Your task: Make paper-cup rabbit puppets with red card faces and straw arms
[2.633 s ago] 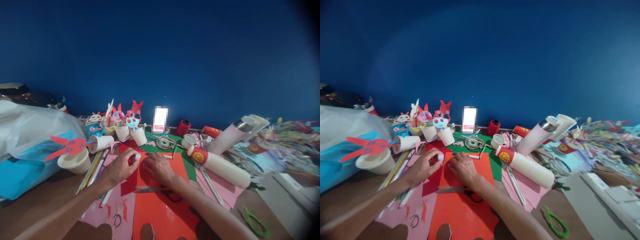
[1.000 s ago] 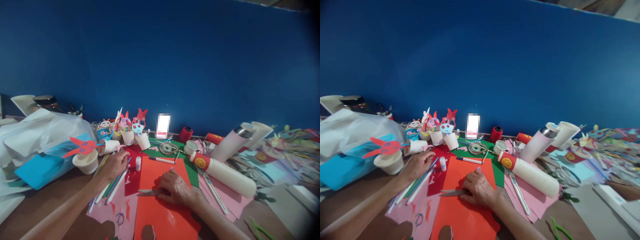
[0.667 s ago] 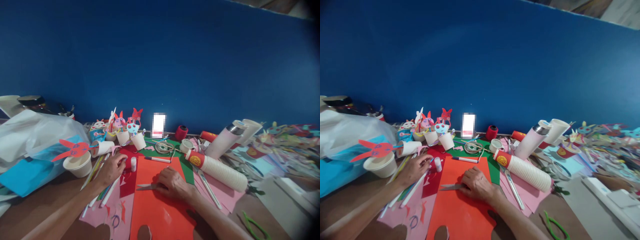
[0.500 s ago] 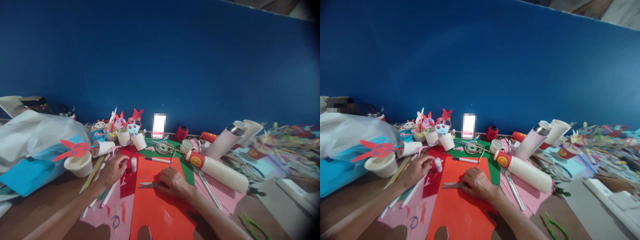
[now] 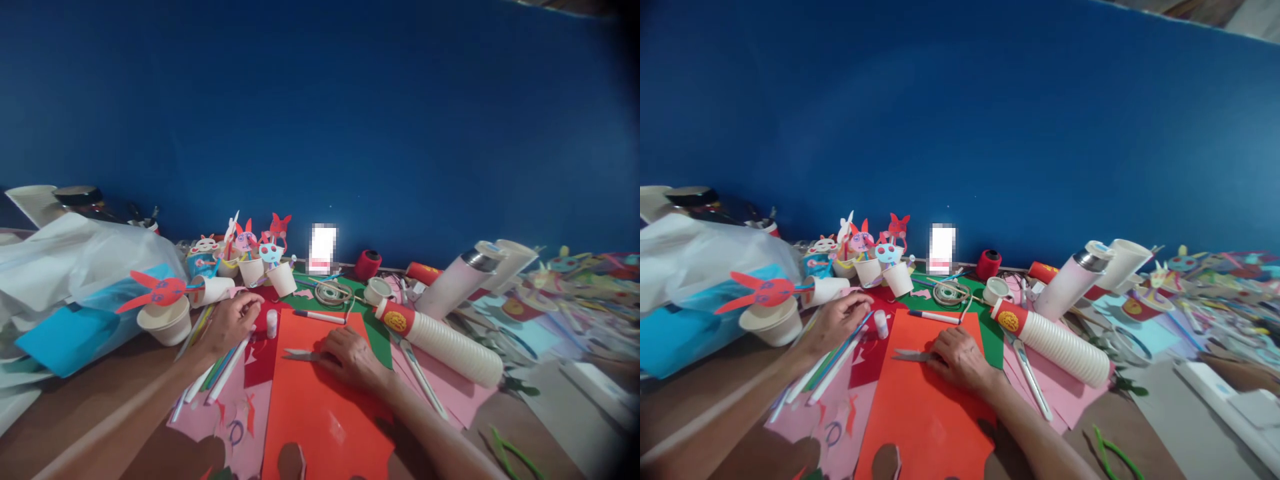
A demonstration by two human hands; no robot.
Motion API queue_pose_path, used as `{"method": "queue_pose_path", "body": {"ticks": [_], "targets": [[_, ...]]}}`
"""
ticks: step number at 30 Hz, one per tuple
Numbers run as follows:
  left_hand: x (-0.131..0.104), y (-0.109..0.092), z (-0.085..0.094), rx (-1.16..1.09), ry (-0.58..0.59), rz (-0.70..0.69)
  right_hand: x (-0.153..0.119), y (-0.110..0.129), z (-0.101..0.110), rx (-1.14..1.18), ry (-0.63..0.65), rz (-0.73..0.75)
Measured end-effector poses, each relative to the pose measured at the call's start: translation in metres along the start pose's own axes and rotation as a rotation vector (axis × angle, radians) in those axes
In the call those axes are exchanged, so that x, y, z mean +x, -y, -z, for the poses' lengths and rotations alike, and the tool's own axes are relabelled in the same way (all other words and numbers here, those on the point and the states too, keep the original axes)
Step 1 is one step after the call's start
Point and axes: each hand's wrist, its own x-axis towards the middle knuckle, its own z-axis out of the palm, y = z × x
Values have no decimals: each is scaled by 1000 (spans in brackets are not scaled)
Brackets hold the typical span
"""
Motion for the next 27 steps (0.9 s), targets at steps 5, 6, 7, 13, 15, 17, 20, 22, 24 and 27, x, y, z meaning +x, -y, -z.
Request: {"method": "queue_pose_path", "body": {"ticks": [5, 6, 7, 13, 15, 17, 20, 22, 24, 27], "targets": [[-10, -5, 0, -119, 81, 160, -1, -11, -5, -24, -60, -77], [-11, -5, 0, -135, 89, 179, -1, -12, -6, -21, -64, -77], [-11, -5, 0, -145, 99, 191, -1, -12, -6, -18, -64, -74], [-12, 1, -5, -201, 165, 187, -1, -15, -7, -31, -52, -84], [-14, 4, -6, -200, 200, 141, 0, -16, -6, -42, -51, -87], [-16, 5, -6, -191, 242, 89, 0, -16, -5, -48, -53, -97], [-17, 6, -9, -171, 271, 75, 0, -14, -2, -40, -43, -119], [-15, 7, -13, -152, 258, 58, 0, -12, -1, -32, -31, -124], [-13, 8, -16, -129, 233, 4, 1, -11, 0, -30, -27, -126], [-9, 10, -19, -92, 185, -62, 1, -11, 0, -39, -37, -129]]}}
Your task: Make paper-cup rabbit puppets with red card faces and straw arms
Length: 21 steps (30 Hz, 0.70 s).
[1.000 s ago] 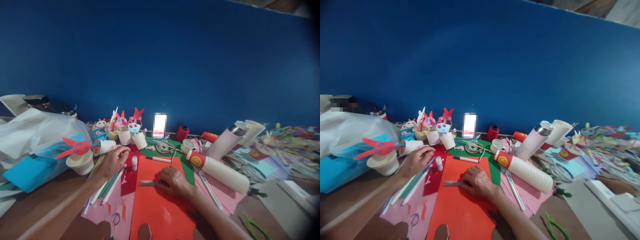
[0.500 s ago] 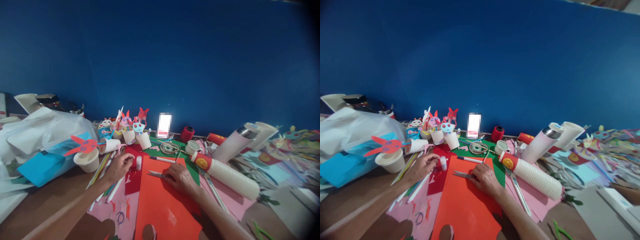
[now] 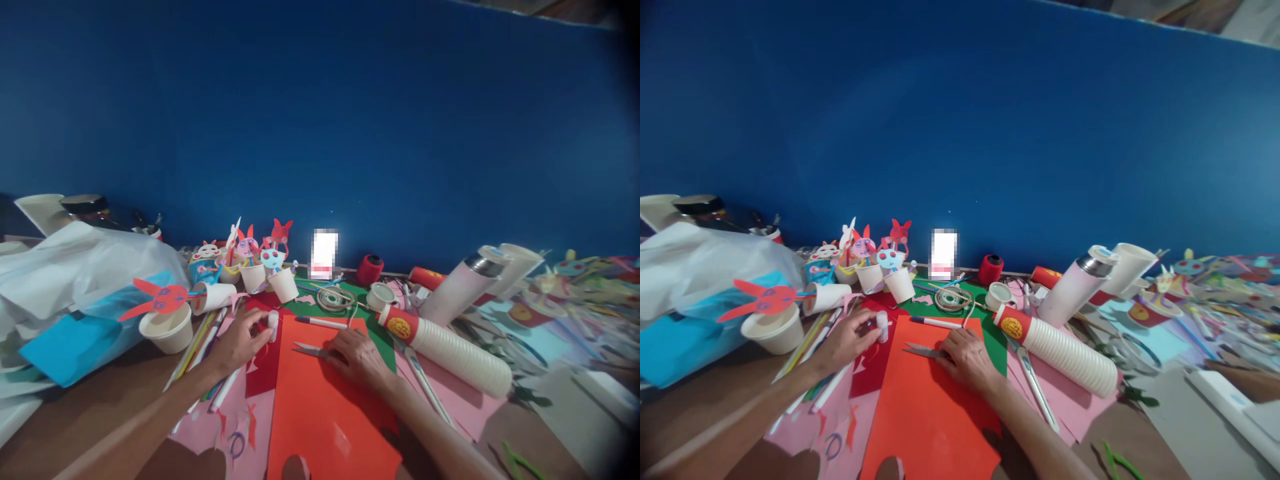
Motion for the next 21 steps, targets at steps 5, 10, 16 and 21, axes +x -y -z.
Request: {"method": "queue_pose_path", "body": {"ticks": [5, 10, 16, 21], "targets": [[3, 1, 4, 116, -91, -10, 1, 0, 0, 0, -2, 5], [5, 4, 5, 172, -93, 29, 1, 0, 1, -7, -13, 19], [10, 5, 5, 114, -195, 47, 1, 1, 1, -14, -9, -4], [15, -2, 15, 29, -205, 77, 1, 0, 1, -17, -15, 16]]}}
